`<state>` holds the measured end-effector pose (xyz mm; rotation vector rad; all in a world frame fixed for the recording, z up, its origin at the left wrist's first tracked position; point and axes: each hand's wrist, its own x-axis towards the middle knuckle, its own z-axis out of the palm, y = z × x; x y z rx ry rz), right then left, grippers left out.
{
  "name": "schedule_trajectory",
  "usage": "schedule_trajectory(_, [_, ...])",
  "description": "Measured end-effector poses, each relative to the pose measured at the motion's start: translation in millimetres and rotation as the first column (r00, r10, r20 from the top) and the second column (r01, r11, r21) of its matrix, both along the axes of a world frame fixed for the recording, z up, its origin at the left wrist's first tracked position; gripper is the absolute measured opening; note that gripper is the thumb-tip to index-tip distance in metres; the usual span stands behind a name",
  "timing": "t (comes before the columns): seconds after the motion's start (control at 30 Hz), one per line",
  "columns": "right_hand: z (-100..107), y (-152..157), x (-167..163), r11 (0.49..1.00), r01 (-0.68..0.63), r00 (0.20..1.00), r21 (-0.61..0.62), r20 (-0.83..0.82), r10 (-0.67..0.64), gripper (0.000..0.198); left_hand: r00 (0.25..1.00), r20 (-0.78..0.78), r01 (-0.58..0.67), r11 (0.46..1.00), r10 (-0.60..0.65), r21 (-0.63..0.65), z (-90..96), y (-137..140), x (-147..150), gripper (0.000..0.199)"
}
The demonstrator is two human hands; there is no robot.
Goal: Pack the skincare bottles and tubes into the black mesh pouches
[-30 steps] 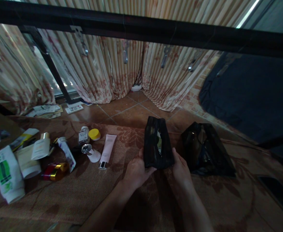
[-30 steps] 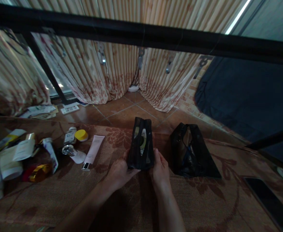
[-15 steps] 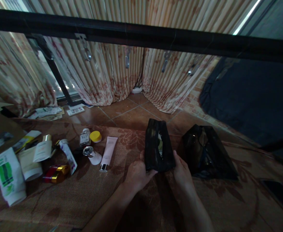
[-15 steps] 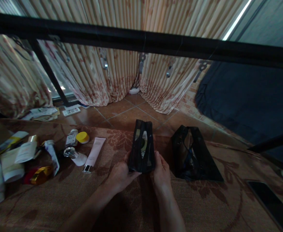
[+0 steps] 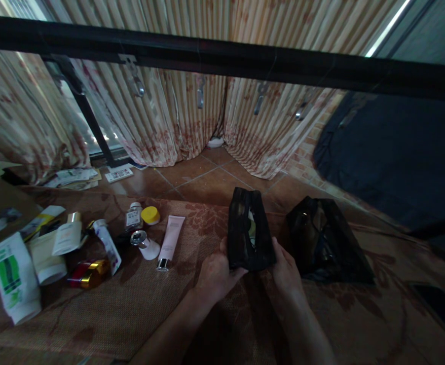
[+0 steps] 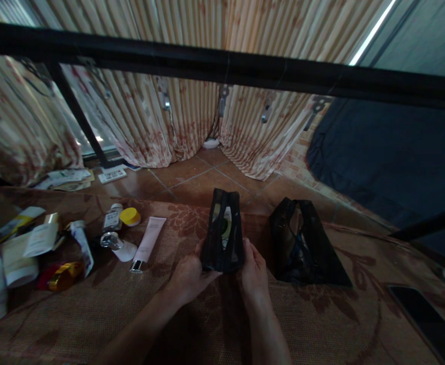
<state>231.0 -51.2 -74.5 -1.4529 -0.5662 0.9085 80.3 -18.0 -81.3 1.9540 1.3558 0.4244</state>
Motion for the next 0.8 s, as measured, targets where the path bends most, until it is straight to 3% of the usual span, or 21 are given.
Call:
schedule_trajectory(0.53, [5.6,-0.3,-0.4,1.000,-0.006,1.000,-0.017,0.018,0.006,0.048,1.000,-0.004,-0.010,1.000,0.010,0.002,-2.2,-0.4,-0.3,0.077])
schedule_trajectory(0.8, [-12.5,3.2,2.5,0.999,-0.037,0.998,0.025,-0.052,0.038,0.049,1.000,-0.021,0.003,1.000,-0.003,-0.017,-1.2,0.1,0.7,0.078])
